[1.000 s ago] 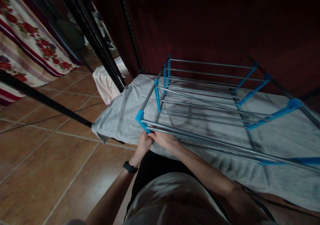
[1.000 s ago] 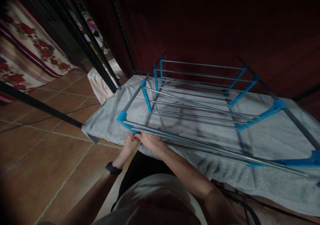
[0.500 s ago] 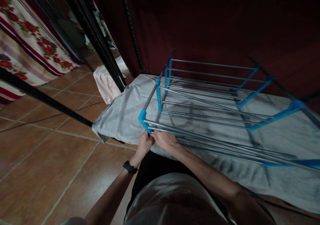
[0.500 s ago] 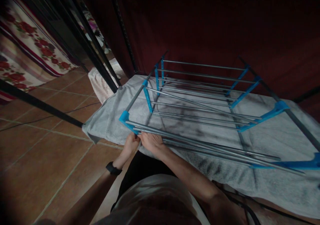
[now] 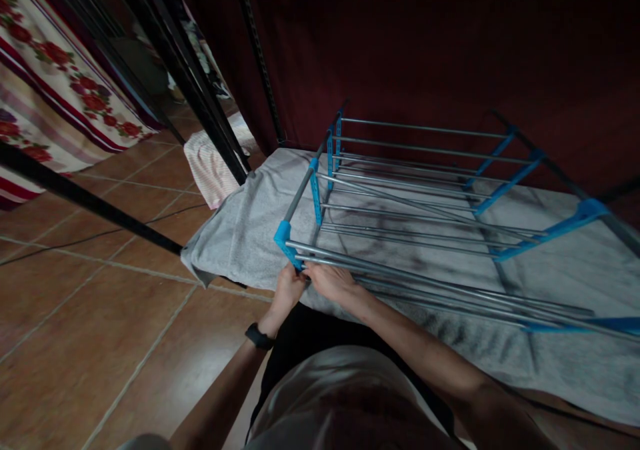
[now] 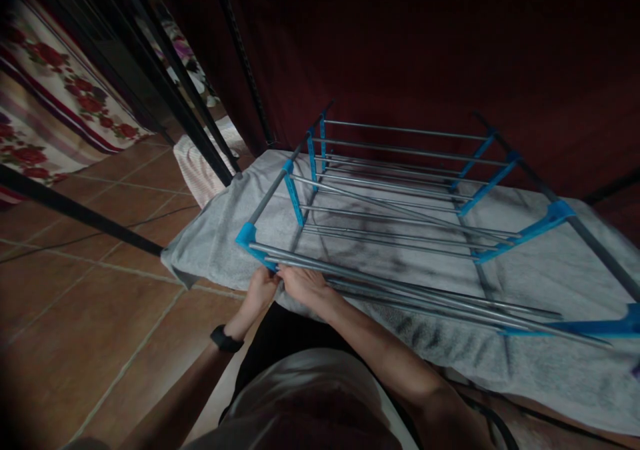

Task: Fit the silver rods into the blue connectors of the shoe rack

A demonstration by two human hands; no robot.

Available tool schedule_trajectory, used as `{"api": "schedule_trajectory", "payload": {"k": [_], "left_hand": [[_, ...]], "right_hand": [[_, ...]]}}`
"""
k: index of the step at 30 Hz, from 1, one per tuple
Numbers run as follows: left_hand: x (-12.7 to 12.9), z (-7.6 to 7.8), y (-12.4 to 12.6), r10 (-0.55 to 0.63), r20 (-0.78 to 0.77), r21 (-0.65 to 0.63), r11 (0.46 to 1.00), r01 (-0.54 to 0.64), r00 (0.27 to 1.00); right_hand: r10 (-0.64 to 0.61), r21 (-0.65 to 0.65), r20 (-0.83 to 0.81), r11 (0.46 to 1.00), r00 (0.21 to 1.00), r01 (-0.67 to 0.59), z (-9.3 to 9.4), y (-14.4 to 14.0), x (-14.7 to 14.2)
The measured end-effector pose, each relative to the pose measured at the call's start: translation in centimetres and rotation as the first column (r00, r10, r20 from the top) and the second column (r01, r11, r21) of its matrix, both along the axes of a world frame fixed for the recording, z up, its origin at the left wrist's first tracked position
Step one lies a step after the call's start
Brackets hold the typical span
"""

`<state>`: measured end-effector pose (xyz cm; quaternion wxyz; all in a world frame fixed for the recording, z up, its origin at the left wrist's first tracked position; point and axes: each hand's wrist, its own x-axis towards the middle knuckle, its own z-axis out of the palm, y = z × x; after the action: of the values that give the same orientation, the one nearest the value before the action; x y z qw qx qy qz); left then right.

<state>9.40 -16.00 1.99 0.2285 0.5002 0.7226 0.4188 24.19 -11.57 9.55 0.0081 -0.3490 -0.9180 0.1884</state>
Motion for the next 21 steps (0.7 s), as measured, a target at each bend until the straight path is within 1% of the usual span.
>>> {"api": "schedule_trajectory", "payload": {"k": [4, 10, 13, 16, 21], "left_hand": [[0.2, 0.4, -0.1, -0.003, 0.015, 0.007, 1.000, 0.003, 1.000], [0.5, 1.0, -0.1, 0.011, 0.021, 0.001, 1.000, -0.011, 1.000], [0.7, 1.1, -0.2, 0.011, -0.002, 0.026, 1.000, -0.011, 1.000], [0.9, 0.9, -0.3, 0.041, -0.037, 0.014, 0.999, -0.040, 0.998], [1.4, 0.9, -0.7, 0.062, -0.040, 0.017, 0.998, -0.062, 0.997]], "right_hand": [[0.015, 0.000, -0.015, 1.000, 1.000, -0.015, -0.3, 0.1, 0.1], [0.006, -0.023, -0.010, 1.000, 1.000, -0.006, -0.4, 0.1, 0.1], [0.013, -0.031, 0.000, 0.999, 1.000, -0.013, -0.5, 0.1, -0.1], [0.019, -0.053, -0.005, 0.998, 1.000, -0.019, -0.8, 0.2, -0.2], [-0.025, -0.110, -0.012, 0.994, 1.000, 0.024, -1.1, 0.2, -0.2]]}}
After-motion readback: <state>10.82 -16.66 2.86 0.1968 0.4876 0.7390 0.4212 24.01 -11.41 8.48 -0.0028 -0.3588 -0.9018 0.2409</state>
